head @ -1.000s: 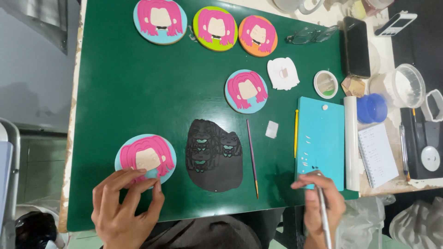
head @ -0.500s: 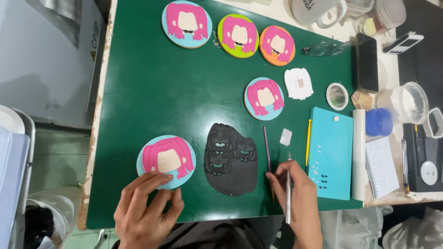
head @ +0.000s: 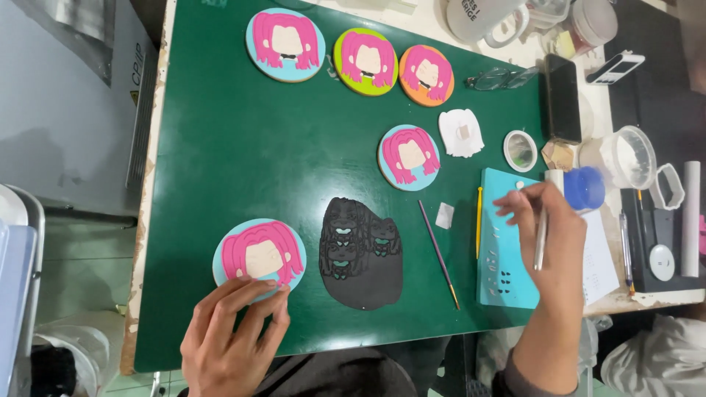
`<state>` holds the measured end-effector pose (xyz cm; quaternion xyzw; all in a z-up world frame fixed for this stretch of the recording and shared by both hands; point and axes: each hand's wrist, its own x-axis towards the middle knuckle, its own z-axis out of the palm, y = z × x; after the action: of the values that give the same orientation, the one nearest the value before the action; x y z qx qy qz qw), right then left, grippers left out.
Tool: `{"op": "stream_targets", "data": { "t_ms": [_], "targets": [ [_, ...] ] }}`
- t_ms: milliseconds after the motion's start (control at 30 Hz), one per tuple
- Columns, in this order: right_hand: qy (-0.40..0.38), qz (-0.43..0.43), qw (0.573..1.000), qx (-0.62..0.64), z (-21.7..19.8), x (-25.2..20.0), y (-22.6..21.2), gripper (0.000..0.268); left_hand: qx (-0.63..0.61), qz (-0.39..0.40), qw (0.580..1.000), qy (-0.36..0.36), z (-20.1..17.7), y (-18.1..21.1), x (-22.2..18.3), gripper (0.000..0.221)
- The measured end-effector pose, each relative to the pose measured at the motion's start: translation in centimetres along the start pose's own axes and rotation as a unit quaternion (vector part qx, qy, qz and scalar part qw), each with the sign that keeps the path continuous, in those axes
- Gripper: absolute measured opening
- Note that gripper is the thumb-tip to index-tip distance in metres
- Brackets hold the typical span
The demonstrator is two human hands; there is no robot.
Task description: Tracing and detailing facial features on cartoon character coasters using a fine-tipped stylus tool.
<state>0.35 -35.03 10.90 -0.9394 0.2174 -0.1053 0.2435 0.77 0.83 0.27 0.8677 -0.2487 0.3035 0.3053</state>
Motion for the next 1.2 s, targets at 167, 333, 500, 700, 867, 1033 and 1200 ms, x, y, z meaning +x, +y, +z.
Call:
{"op": "stream_targets", "data": {
  "t_ms": [167, 333, 500, 700, 867, 1033, 1200],
  "targets": [
    [0.024, -0.149, 0.988, -0.015, 0.0, 6.9, 6.1, 0.038, -0.011, -0.005, 1.0, -0.001, -0.1, 0.0, -0.2, 0.015],
    [-0.131, -0.172, 0.967, 0.134, 2.3, 10.2, 4.2, 0.036, -0.009, 0.005, 1.0, -0.006, 0.0, 0.0, -0.2, 0.017],
    [-0.152, -0.206, 0.964, 0.073, 5.0, 12.6, 4.3, 0.041, 0.005, -0.007, 1.0, -0.013, -0.3, 0.3, -0.2, 0.014],
    [-0.111, -0.245, 0.959, 0.083, 5.8, 13.6, 5.6, 0.049, 0.014, -0.011, 1.0, -0.02, -0.3, 0.5, -0.1, 0.012],
    [-0.089, -0.23, 0.96, 0.131, 2.6, 5.4, -0.2, 0.045, 0.018, -0.007, 1.0, -0.024, -0.4, 0.5, -0.1, 0.012],
    [-0.203, -0.229, 0.939, 0.158, 4.2, -4.3, -1.9, 0.037, 0.013, -0.013, 0.999, -0.035, -0.3, 0.6, 0.0, 0.008],
    [-0.159, -0.314, 0.928, 0.124, 6.9, -6.6, -1.6, 0.044, 0.017, -0.014, 0.999, -0.038, -0.4, 0.7, -0.1, 0.012]
  ]
}}
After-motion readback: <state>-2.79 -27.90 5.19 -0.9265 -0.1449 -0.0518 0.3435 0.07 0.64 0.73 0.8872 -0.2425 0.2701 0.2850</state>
